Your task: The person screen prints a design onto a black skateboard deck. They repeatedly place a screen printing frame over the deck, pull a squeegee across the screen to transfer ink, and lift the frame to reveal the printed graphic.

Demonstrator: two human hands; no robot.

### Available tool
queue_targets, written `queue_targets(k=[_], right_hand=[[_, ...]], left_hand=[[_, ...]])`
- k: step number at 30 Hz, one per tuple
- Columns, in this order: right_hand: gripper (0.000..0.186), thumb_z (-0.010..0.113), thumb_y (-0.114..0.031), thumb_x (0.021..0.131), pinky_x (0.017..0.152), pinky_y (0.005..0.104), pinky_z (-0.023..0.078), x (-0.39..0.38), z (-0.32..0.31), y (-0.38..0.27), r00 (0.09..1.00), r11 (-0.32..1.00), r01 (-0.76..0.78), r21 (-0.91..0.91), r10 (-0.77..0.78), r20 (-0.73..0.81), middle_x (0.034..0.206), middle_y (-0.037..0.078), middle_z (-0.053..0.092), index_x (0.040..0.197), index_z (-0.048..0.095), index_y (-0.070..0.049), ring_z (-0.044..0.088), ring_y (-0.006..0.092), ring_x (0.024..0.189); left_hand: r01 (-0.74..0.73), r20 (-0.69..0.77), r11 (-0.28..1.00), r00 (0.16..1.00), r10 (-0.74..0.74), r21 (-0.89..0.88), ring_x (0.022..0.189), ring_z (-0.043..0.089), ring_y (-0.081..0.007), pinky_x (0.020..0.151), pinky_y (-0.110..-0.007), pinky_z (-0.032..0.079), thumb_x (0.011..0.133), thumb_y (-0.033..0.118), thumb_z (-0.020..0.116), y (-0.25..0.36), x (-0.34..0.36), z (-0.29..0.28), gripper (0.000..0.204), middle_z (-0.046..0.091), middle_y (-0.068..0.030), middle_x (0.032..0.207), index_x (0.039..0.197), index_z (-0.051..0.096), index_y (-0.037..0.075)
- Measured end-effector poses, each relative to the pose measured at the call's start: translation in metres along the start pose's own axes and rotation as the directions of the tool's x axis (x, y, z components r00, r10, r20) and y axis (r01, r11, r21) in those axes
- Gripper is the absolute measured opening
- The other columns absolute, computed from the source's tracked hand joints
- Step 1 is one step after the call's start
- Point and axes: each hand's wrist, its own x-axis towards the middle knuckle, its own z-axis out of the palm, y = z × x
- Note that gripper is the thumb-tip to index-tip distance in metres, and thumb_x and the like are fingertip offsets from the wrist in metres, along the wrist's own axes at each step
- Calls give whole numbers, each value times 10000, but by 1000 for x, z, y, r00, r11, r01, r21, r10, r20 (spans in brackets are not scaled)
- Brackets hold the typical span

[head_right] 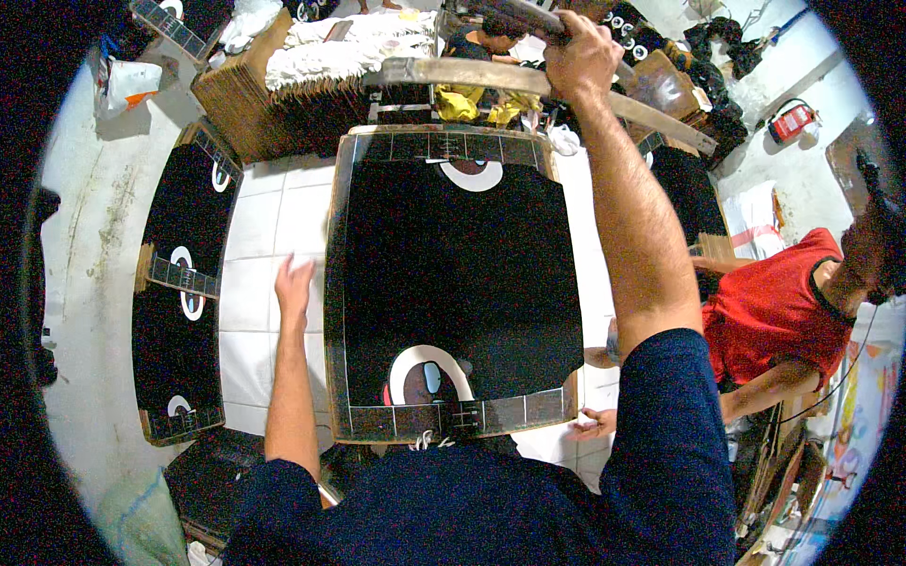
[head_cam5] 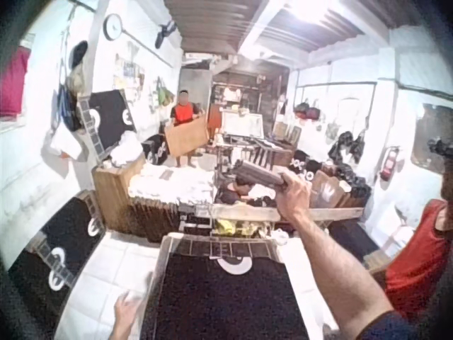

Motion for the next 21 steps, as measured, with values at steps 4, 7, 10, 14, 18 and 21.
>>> queue_targets(k=[4,7,10,14,18,21], right_hand=[[286,822,-195,803,863,444,537,15,0,-3,1000,999,-10,49,10,-16,997,139,746,1070,747,-125,683,346,971],[329,841,-233,793,848,452,555,26,6,-5,989,988,-148,31,148,0,999,132,756,1090,746,-129,713,365,950],[461,795,-396,815,913,452,553,39,13,2,985,991,-132,16,129,116,1123,125,761,1214,725,-176,723,336,1052],[592,760,-547,812,948,442,554,47,21,10,978,990,-127,-62,136,161,1181,117,759,1312,699,-236,719,329,1109],[522,761,-477,826,938,451,549,50,18,6,966,988,-145,-56,154,209,1173,130,754,1281,706,-227,713,353,1098],[473,761,-454,828,916,467,546,52,14,1,965,987,-156,-22,157,211,1100,139,766,1226,721,-203,719,373,1057]], left_hand=[[456,-189,526,854,-484,717,978,701,-306,872,-449,539,960,268,628,-189,-119,-124,351,739,-204,1034,1151,720,-12],[460,-150,375,769,-622,805,992,702,-305,877,-444,542,954,270,624,-257,-239,-169,362,740,-203,1063,1174,719,-2],[428,-94,512,827,-554,745,1006,703,-304,882,-439,545,947,271,621,-278,-305,-173,376,740,-203,1092,1198,718,8],[293,-17,805,943,-332,517,1025,704,-302,889,-432,549,939,274,616,-291,-327,-168,398,740,-202,1132,1229,717,22],[330,-396,929,885,-243,166,1203,628,-381,1076,-475,476,965,305,617,-320,-336,-166,480,656,-183,1354,1385,641,71],[113,-152,585,988,18,803,1389,501,-371,1179,-477,398,1043,261,468,-333,-333,-173,489,588,-183,1460,1477,550,53]])
